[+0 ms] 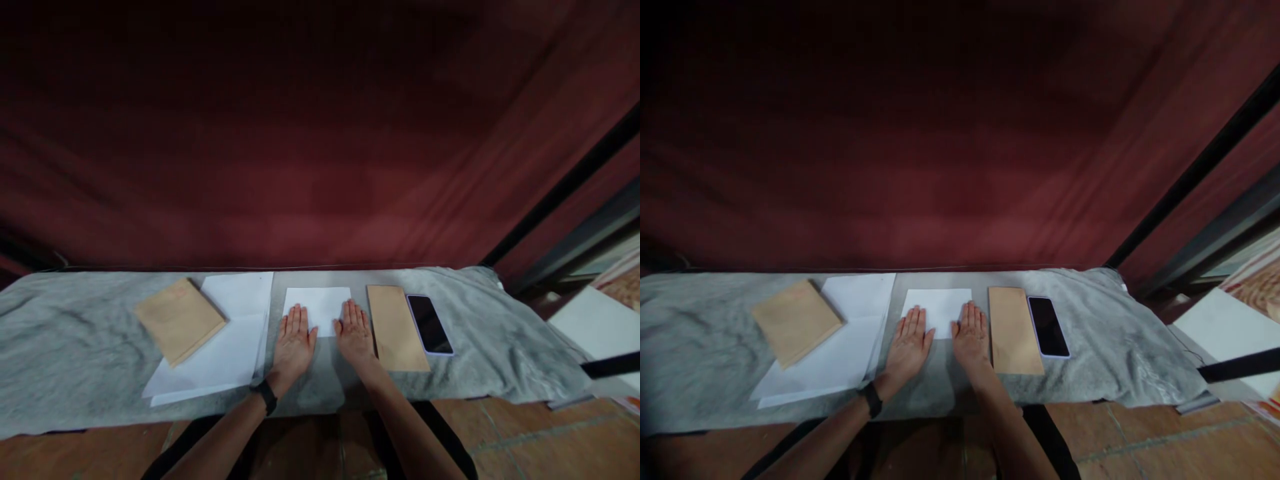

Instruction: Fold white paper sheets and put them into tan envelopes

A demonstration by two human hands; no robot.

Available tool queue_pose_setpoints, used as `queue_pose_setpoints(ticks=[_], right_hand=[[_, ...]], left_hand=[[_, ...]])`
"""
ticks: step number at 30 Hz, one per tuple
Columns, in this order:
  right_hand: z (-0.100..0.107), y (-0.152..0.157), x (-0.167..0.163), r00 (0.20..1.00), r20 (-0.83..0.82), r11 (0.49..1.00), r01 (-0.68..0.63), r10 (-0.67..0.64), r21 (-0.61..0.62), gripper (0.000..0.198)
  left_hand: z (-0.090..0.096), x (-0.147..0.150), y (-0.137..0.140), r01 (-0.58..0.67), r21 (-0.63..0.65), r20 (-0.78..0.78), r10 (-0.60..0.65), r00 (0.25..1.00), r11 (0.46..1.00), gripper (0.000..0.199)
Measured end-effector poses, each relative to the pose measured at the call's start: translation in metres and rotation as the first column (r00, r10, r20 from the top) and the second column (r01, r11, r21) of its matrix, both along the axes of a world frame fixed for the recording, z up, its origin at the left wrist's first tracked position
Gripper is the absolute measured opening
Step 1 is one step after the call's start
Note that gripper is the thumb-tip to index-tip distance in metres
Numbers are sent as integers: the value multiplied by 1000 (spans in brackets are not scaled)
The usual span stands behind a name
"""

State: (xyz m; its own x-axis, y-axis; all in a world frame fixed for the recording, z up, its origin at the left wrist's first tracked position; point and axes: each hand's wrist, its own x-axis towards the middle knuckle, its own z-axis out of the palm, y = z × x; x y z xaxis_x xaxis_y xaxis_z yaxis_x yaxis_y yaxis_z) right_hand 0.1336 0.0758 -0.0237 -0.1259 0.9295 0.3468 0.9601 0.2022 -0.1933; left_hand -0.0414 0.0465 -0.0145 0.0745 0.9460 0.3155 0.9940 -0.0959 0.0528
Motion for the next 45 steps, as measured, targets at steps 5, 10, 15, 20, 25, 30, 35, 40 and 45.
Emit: queue_pose_setpoints(ticks=[5, 10, 15, 20, 25, 30, 35, 40, 45], right_hand=[[-4, 0, 8, 999, 47, 999, -27, 26, 17, 58], [-2, -1, 11, 998, 60, 998, -22, 19, 51, 59], [11, 11, -2, 989, 5, 989, -146, 146, -37, 57], [17, 27, -24, 963, -91, 953, -266, 255, -143, 60], [11, 36, -36, 964, -89, 962, -258, 250, -90, 57], [13, 44, -39, 974, -48, 967, -227, 223, -118, 55], [14, 48, -38, 978, -15, 970, -209, 209, -121, 53], [14, 48, -37, 980, -5, 972, -196, 197, -130, 52], [15, 47, -36, 983, 1, 977, -184, 185, -107, 51]], left_hand=[[2, 3, -1, 32, -21, 39, -31, 999, 999, 56], [8, 2, -2, 66, -78, 59, -61, 996, 995, 55], [23, 4, 9, 138, -26, 55, -137, 989, 990, 53], [20, 8, 40, 175, -88, 63, -170, 983, 981, 55], [7, 9, 55, 190, -127, 40, -186, 982, 974, 58], [7, 9, 62, 154, -128, 41, -149, 988, 980, 56], [9, 11, 66, 99, -129, 49, -94, 994, 987, 55], [12, 10, 65, 95, -121, 59, -88, 994, 988, 55], [13, 10, 63, 72, -119, 64, -64, 996, 990, 55]])
